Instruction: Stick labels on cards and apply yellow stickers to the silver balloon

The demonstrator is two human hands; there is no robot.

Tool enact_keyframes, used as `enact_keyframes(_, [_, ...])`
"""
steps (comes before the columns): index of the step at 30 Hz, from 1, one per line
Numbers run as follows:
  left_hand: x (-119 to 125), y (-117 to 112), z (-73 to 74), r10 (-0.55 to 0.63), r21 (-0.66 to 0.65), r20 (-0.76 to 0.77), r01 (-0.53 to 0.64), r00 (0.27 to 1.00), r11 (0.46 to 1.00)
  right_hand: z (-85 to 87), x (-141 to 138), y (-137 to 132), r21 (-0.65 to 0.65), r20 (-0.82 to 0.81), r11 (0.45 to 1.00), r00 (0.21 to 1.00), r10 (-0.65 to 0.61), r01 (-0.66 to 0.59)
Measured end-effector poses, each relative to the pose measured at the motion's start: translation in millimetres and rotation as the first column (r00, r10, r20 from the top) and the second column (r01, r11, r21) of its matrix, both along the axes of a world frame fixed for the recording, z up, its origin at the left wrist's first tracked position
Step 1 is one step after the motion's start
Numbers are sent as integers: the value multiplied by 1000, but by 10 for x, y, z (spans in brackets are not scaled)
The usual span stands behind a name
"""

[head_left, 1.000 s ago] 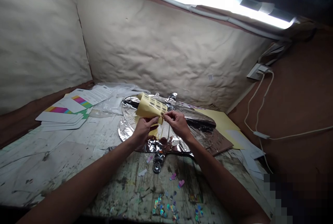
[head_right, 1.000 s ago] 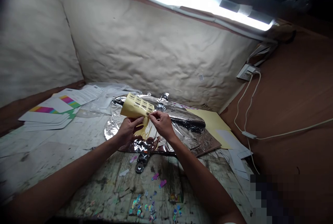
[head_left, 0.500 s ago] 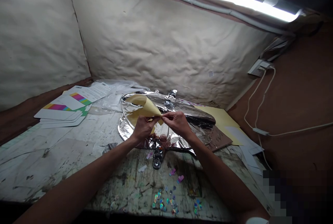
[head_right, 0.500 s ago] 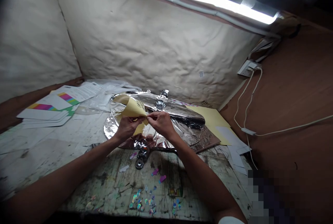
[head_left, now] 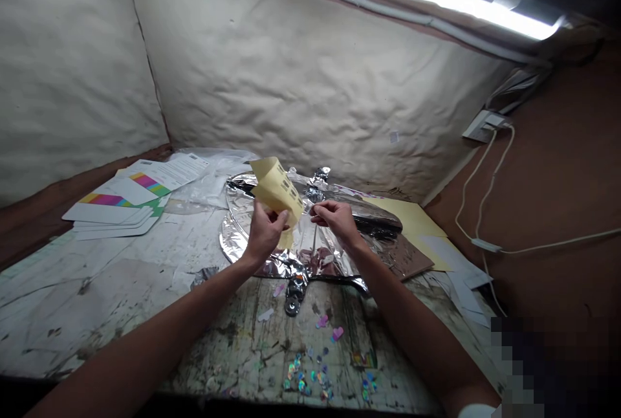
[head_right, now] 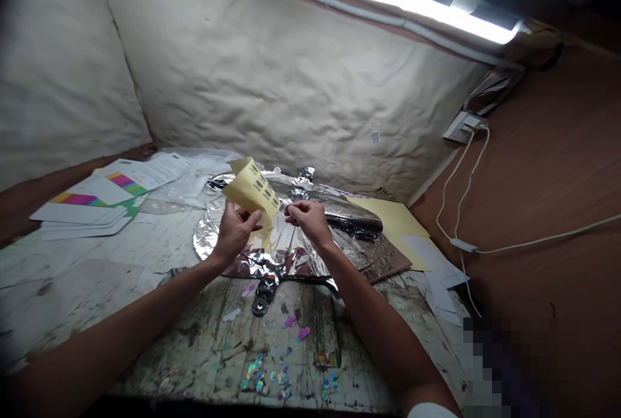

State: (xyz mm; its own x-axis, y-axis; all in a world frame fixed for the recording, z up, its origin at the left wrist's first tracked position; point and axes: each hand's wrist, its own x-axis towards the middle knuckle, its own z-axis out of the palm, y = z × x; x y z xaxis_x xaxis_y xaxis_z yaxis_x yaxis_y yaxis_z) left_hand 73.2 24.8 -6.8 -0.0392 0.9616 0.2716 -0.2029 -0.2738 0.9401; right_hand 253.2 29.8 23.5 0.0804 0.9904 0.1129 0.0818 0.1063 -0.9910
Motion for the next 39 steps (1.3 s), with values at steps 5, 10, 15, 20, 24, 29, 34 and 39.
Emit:
enact_keyframes(5, [-79, -28, 168, 203, 187, -60, -188, 977, 964, 39, 51, 20, 90, -65, 988, 991, -117, 122])
enact_keyframes(10, [-87, 9, 150, -86, 81, -215, 106, 973, 991, 79, 19, -137, 534, 263, 844, 937, -232, 59])
enact_keyframes(15, [-76, 11, 139, -393, -203, 50, 394, 918, 896, 26, 83, -220, 649, 607, 707, 751, -259, -281])
enact_keyframes(20, [-74, 10, 135, -401, -240, 95, 412, 911, 879, -36, 107, -181, 662, 635, 662, 731, -248, -350])
enact_keyframes(24, [-55, 12, 91, -254, -198, 29, 255, 967, 947, -2, -6, -218, 634, 528, 750, 814, -242, -188])
enact_keyframes(29, [-32, -6, 81, -83, -7, -111, 83, 990, 997, 10, -173, -226, 359, 289, 932, 956, -51, -59])
enact_keyframes(34, [-12, -40, 72, -66, 111, -222, 92, 973, 990, 32, -171, -176, 219, 212, 975, 977, -12, -35])
enact_keyframes(39, [-47, 51, -61, 29, 29, -199, -23, 980, 999, 19, -28, -342, 245, 318, 967, 948, -8, -74])
